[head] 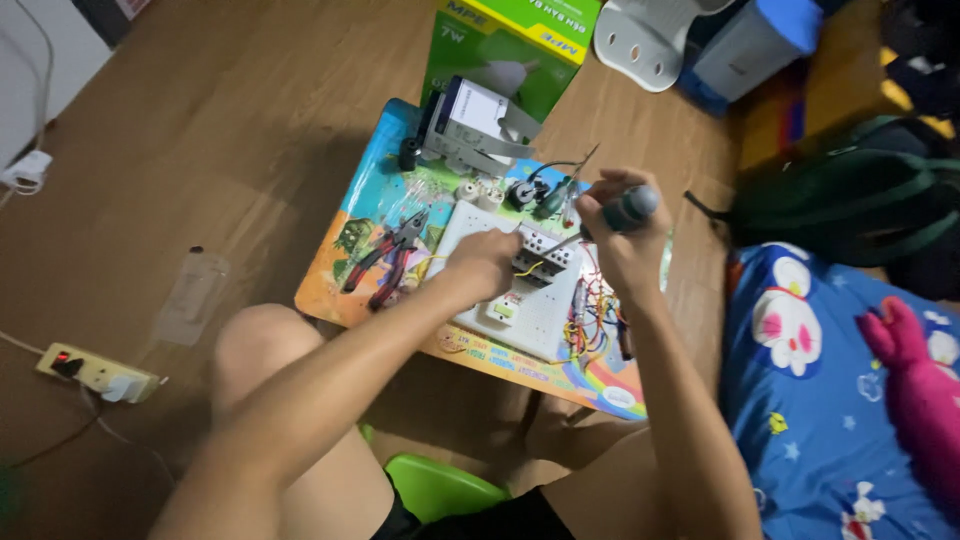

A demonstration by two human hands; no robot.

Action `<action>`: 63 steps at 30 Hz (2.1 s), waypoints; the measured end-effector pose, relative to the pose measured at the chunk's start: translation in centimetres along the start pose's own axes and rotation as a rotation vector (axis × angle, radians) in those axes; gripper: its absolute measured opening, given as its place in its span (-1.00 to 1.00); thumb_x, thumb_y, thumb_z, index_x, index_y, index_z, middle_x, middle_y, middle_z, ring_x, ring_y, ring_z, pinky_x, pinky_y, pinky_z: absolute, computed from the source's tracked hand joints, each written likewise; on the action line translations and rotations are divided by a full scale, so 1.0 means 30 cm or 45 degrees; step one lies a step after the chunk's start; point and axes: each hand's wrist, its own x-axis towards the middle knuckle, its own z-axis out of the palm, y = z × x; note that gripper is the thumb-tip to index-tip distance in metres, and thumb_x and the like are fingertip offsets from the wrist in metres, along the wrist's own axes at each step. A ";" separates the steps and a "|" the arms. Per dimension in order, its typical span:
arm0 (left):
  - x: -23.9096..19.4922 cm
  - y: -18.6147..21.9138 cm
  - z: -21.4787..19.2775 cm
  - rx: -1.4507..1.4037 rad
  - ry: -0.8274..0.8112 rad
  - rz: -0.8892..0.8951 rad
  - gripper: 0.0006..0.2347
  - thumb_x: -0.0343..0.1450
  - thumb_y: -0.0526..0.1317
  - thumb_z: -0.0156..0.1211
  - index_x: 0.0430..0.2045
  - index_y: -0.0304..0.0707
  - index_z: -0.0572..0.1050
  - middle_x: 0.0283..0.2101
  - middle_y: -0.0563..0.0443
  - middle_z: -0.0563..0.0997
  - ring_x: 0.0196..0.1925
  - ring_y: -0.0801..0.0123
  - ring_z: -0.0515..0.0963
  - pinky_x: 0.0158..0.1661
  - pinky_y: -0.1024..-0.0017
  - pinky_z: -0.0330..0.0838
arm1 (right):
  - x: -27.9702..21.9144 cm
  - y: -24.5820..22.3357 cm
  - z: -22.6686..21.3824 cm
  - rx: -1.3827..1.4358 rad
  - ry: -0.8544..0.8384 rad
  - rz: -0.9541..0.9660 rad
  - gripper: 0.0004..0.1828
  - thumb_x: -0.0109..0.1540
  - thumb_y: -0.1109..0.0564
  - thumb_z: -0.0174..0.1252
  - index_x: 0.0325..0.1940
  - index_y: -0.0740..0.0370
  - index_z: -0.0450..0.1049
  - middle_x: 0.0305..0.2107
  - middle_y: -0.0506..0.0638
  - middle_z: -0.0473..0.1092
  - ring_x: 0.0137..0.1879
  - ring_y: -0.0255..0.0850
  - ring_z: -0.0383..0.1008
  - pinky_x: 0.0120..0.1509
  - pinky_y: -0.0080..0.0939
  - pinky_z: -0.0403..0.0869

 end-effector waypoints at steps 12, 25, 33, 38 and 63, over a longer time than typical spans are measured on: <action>-0.276 -0.173 0.100 0.172 -0.496 -0.514 -0.60 0.30 0.00 0.20 -0.17 -0.34 0.66 -0.07 -0.32 0.69 0.12 -0.16 0.64 0.08 -0.11 0.50 | -0.024 0.019 -0.069 0.207 -0.171 -0.144 -0.40 0.26 0.06 0.39 0.07 0.42 0.16 -0.29 0.28 0.50 -0.22 0.03 0.63 -0.05 -0.15 0.58; -0.339 -0.194 0.114 -0.828 -0.318 -0.793 -0.76 0.28 -0.07 0.40 -0.59 -0.31 0.64 -0.62 -0.05 0.66 -0.55 0.37 0.71 -0.50 0.60 0.55 | 0.009 -0.053 0.009 0.099 0.140 -0.403 -0.41 0.30 -0.19 0.34 -0.16 0.39 0.27 -0.58 0.15 0.40 -0.54 -0.12 0.47 -0.37 -0.24 0.44; -0.317 -0.233 0.020 -1.211 -0.249 -0.567 -0.70 0.15 -0.41 0.52 -0.31 -0.58 0.58 -0.54 -0.28 0.66 -0.68 0.33 0.62 -0.61 0.53 0.51 | -0.150 0.016 0.003 -0.110 -0.415 -0.015 -0.78 0.17 0.30 0.42 -0.17 0.18 0.55 -0.48 0.14 0.49 -0.38 -0.02 0.55 -0.20 -0.07 0.48; -0.336 -0.290 -0.071 -1.434 -0.223 -0.637 -0.70 0.25 -0.43 0.47 -0.26 -0.50 0.44 -0.48 -0.24 0.68 -0.51 0.21 0.71 -0.43 0.48 0.62 | -0.377 0.190 0.133 -0.488 -0.931 0.079 -0.61 -0.01 0.32 0.28 -0.11 0.22 0.44 -0.23 0.24 0.50 -0.23 0.39 0.57 -0.11 0.33 0.52; -0.258 -0.385 0.102 -0.219 0.129 -0.182 -0.88 0.39 -0.17 0.25 -0.32 -0.16 0.59 -0.29 -0.25 0.68 -0.11 -0.23 0.69 -0.05 -0.04 0.56 | -0.527 0.210 0.220 -1.027 -1.066 -0.001 -0.60 -0.07 0.25 0.14 -0.16 0.05 0.35 0.18 -0.10 0.36 -0.33 0.33 0.57 -0.24 0.27 0.54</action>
